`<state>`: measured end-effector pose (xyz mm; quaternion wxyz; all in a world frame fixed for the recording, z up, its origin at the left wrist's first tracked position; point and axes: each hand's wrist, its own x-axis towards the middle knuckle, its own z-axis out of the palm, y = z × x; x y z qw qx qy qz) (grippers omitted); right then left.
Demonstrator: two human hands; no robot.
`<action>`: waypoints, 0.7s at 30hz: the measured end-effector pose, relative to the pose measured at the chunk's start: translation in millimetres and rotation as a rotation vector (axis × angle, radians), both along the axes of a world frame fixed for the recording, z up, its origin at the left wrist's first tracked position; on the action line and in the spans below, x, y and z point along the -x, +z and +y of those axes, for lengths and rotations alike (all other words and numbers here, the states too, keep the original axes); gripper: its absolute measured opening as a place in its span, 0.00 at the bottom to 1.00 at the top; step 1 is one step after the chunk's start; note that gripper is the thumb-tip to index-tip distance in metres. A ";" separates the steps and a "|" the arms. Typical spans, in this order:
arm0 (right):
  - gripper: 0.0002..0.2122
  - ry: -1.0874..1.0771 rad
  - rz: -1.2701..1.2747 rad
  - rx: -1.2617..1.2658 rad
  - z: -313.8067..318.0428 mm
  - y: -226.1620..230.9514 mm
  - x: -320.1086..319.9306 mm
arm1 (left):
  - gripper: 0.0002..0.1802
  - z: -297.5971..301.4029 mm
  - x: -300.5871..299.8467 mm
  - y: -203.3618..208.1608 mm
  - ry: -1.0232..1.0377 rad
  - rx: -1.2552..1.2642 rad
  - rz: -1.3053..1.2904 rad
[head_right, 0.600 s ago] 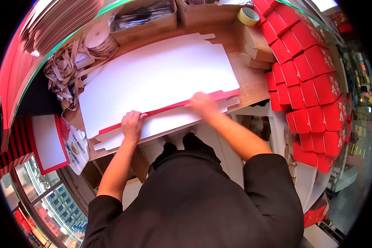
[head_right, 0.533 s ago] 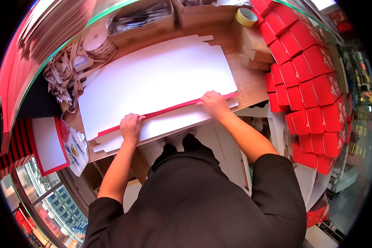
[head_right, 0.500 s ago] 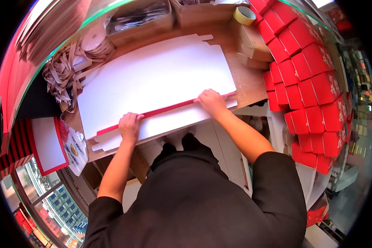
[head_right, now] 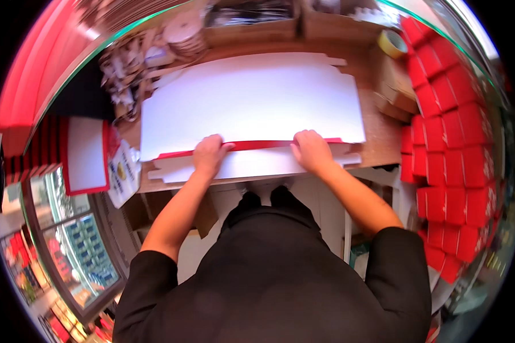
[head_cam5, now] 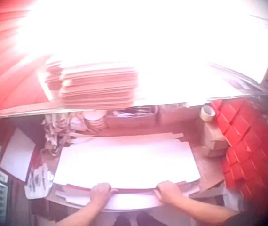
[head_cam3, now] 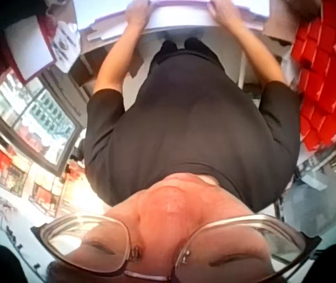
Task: The person assembles flat white cardboard boxes by applying red adhesive tape to the edges and folding the sides into shape. The person handles the boxes one at a time, smoothing the tape and folding the flaps to create a finished rectangular container.
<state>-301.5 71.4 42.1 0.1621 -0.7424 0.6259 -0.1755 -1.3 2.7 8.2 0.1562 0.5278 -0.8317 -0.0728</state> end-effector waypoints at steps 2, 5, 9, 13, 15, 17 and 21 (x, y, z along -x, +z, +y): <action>0.08 -0.033 -0.042 0.108 -8.8 -12.3 -40.9 | 0.22 0.6 5.7 2.1 -0.020 0.045 0.054; 0.11 -0.035 -0.008 0.183 -20.5 -36.8 -62.6 | 0.24 -2.8 -17.1 2.9 -0.040 0.110 0.079; 0.11 -0.047 -0.031 0.235 -20.3 -31.6 -59.4 | 0.26 -9.7 -96.2 -4.1 0.006 0.149 0.032; 0.11 -0.064 0.008 0.234 -18.8 -26.1 -58.9 | 0.22 -12.4 -136.6 -4.6 0.022 0.182 0.119; 0.11 -0.067 0.023 0.259 -24.6 -23.6 -59.5 | 0.18 -17.2 -140.6 -8.0 0.012 0.104 0.041; 0.11 -0.071 0.023 0.250 -20.8 -23.6 -63.1 | 0.19 -23.8 -138.8 -7.0 0.007 0.081 0.002; 0.12 -0.087 0.028 0.244 -22.0 -27.9 -66.5 | 0.40 -32.7 -138.1 -3.3 -0.046 0.077 -0.251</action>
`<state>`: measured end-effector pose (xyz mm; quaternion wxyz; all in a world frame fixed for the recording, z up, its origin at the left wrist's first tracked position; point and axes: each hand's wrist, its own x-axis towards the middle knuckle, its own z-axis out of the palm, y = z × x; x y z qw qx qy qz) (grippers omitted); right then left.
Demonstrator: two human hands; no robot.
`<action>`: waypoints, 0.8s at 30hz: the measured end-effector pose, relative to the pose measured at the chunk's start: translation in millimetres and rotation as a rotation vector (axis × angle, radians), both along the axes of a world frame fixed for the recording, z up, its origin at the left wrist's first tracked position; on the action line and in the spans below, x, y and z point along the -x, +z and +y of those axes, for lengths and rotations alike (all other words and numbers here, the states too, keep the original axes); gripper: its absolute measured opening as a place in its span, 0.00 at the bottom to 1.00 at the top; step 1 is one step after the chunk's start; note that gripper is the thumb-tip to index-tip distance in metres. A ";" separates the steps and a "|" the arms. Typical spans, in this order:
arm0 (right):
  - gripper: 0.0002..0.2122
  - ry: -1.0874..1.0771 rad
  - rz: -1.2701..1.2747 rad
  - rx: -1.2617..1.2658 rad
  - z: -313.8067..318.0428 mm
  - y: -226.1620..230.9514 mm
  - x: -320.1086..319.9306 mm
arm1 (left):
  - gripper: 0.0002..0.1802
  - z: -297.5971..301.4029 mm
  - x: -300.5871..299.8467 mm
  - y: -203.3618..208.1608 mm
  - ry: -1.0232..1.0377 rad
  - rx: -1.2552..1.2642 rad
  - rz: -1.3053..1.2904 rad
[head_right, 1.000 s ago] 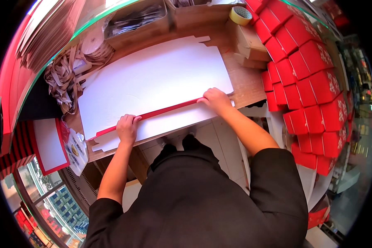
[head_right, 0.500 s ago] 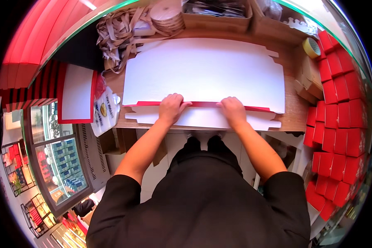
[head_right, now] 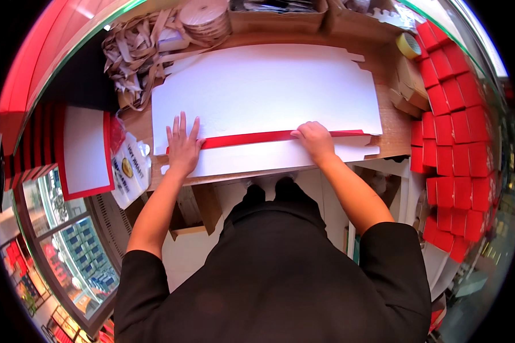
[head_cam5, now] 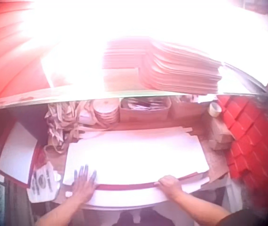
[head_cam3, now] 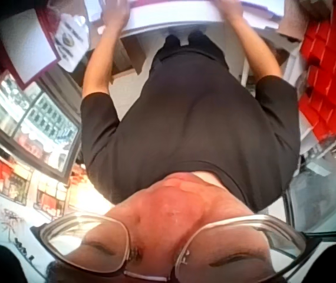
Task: The person assembles flat white cardboard boxes by applying red adhesive tape to the edges and folding the sides into shape. The person handles the boxes one at a time, smoothing the tape and folding the flaps to create a finished rectangular container.
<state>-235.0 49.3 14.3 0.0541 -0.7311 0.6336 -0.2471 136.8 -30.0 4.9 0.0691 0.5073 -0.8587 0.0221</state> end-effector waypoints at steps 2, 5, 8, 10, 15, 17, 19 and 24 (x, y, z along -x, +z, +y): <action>0.12 -0.013 0.026 -0.019 2.0 0.1 1.3 | 0.42 -2.4 5.9 -0.3 0.001 -0.010 -0.144; 0.12 -0.014 -0.002 -0.027 2.3 9.9 -6.0 | 0.45 -7.1 6.4 -2.3 0.069 -0.184 0.011; 0.12 -0.012 0.044 -0.003 10.5 10.6 30.1 | 0.46 -1.2 14.8 0.9 0.109 -0.262 0.024; 0.12 -0.074 0.162 0.025 24.6 10.6 76.5 | 0.46 -2.6 14.8 -4.8 0.113 -0.230 0.049; 0.14 -0.110 0.202 -0.144 25.8 5.3 98.1 | 0.46 -7.5 13.2 1.8 0.092 -0.222 0.008; 0.20 -0.196 0.121 -0.172 31.6 -3.5 99.2 | 0.45 -5.1 12.6 0.9 0.093 -0.238 -0.011; 0.38 -0.281 0.132 -0.234 25.5 6.1 98.7 | 0.45 -3.2 13.2 4.6 0.101 -0.250 -0.040; 0.44 -0.251 0.322 -0.174 32.2 -4.6 100.1 | 0.45 -0.3 11.8 7.3 0.091 -0.250 -0.034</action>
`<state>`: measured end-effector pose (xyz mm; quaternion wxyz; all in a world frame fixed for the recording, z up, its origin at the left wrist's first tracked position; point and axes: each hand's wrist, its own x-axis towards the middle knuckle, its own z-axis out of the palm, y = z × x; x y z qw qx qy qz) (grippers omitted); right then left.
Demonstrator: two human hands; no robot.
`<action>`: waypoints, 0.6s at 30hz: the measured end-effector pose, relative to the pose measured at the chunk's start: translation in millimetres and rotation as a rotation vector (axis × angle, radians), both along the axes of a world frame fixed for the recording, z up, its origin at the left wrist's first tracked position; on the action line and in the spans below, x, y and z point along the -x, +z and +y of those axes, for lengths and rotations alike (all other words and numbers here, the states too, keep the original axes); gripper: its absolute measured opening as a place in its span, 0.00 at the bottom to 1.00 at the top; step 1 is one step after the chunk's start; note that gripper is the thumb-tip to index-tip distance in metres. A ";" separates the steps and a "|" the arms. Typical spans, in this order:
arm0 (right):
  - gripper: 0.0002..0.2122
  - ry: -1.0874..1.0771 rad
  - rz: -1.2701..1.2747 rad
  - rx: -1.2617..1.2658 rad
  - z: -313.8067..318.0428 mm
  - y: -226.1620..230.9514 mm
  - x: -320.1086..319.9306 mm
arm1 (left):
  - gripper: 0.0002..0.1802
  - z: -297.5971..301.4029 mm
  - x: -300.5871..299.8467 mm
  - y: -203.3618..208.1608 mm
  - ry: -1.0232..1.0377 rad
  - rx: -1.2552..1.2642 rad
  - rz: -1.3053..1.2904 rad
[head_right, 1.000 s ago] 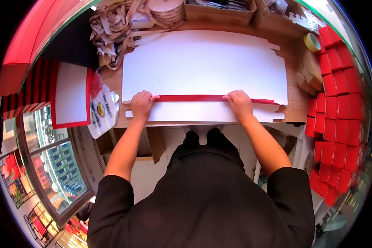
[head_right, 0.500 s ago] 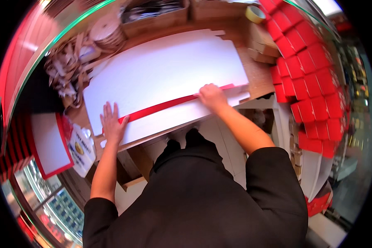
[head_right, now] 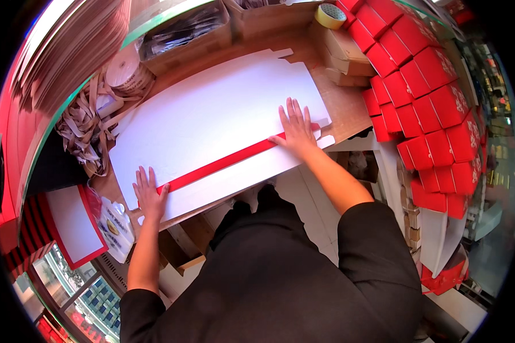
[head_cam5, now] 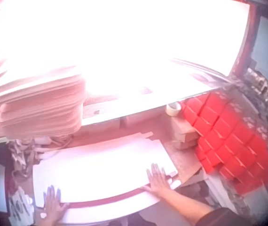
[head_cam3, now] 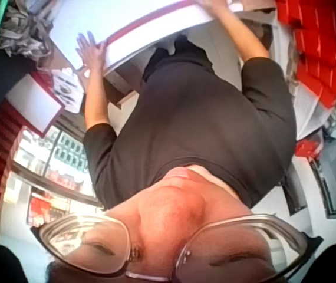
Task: The person assembles flat white cardboard boxes by applying red adhesive tape to the edges and folding the sides into shape. The person handles the boxes one at a time, smoothing the tape and folding the flaps to create a finished rectangular container.
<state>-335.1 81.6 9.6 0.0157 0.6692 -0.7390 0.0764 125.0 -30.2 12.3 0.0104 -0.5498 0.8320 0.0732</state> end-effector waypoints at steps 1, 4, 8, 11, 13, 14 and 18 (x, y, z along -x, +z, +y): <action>0.44 -0.007 0.000 0.046 0.7 -3.8 0.3 | 0.45 -0.1 0.7 1.0 0.002 -0.001 -0.015; 0.42 -0.051 -0.068 -0.178 -9.4 -3.7 -0.2 | 0.45 -1.0 -4.3 -1.2 -0.002 0.009 -0.010; 0.39 -0.069 -0.024 -0.164 -13.2 0.9 -5.8 | 0.45 -2.6 -0.4 0.7 0.008 -0.021 0.014; 0.38 -0.108 0.019 -0.195 -12.6 2.3 -2.5 | 0.45 -2.5 11.8 -10.7 0.057 0.007 0.021; 0.39 -0.191 0.079 -0.199 -22.0 0.8 -25.0 | 0.45 -1.7 18.9 -17.1 0.065 0.071 0.074; 0.38 -0.284 0.009 -0.354 -29.4 -3.6 -59.1 | 0.45 1.0 15.3 -14.7 0.074 0.074 0.055; 0.36 0.291 -0.357 -0.113 -65.7 -1.8 -225.1 | 0.45 0.5 21.4 -10.4 0.062 0.075 0.041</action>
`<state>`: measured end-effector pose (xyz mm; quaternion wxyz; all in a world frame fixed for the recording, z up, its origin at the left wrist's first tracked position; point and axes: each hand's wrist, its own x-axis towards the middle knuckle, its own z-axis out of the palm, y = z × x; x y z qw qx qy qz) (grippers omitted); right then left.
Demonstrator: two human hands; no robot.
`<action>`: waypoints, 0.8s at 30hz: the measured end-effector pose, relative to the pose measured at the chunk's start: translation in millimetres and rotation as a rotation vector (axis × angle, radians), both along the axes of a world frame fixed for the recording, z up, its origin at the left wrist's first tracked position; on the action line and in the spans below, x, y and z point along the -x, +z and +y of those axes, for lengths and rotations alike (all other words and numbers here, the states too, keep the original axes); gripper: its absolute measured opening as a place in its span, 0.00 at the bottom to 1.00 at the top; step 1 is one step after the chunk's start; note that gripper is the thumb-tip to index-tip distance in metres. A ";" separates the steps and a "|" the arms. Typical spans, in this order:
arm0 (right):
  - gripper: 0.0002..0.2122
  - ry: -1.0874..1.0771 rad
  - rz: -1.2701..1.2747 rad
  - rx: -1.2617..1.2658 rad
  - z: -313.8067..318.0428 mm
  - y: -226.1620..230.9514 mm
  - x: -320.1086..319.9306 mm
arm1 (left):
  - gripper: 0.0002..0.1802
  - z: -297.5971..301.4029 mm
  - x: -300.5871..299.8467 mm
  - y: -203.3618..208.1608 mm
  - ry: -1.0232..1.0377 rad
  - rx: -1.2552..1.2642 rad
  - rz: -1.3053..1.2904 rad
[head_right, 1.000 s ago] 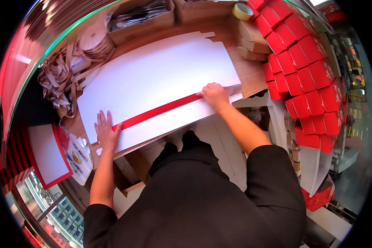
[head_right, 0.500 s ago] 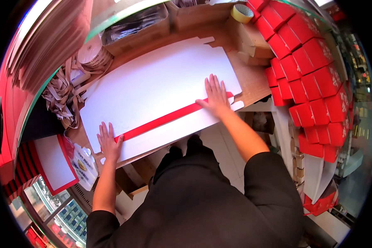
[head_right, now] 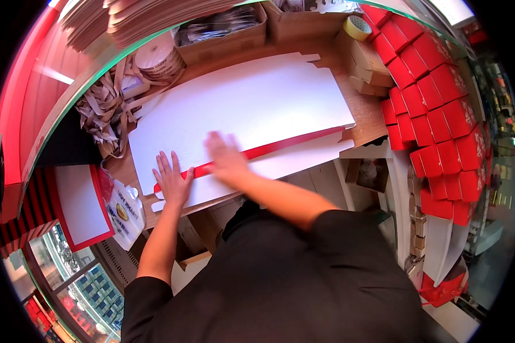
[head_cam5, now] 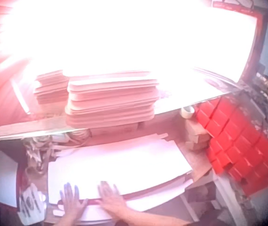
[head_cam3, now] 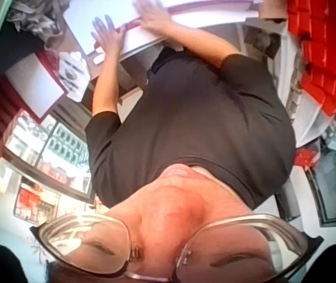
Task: The person assembles flat white cardboard boxes by applying red adhesive tape to the edges and folding the sides into shape. The person handles the boxes one at a time, smoothing the tape and folding the flaps to create a finished rectangular container.
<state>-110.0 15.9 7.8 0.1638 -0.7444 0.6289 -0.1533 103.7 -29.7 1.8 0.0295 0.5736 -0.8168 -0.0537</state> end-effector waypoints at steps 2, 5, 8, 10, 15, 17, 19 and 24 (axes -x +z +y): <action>0.36 -0.019 0.175 0.137 -7.6 -7.9 -29.1 | 0.45 3.2 -4.4 0.3 0.016 -0.024 -0.026; 0.37 -0.147 -0.041 -0.117 -3.5 -12.0 39.3 | 0.45 -0.3 -2.8 1.2 0.055 -0.049 -0.022; 0.37 -0.407 0.378 -0.010 27.8 2.3 178.8 | 0.45 5.7 -0.7 9.4 0.055 -0.037 -0.010; 0.34 -0.388 0.324 0.120 46.7 -3.2 195.5 | 0.44 4.2 1.5 14.5 0.051 -0.068 -0.039; 0.33 -0.450 0.078 0.112 36.8 -5.7 218.9 | 0.44 -3.3 -3.8 -5.0 0.036 -0.071 0.027; 0.33 -0.596 0.143 0.165 47.4 -37.6 238.3 | 0.45 -5.7 -0.2 -0.1 0.049 -0.109 0.024; 0.33 -0.546 0.278 0.113 54.2 -26.6 218.5 | 0.45 1.3 -2.3 8.4 0.065 -0.125 -0.024; 0.31 -0.572 -0.178 0.084 42.1 -13.5 265.6 | 0.42 12.6 13.6 8.1 0.058 0.063 -0.053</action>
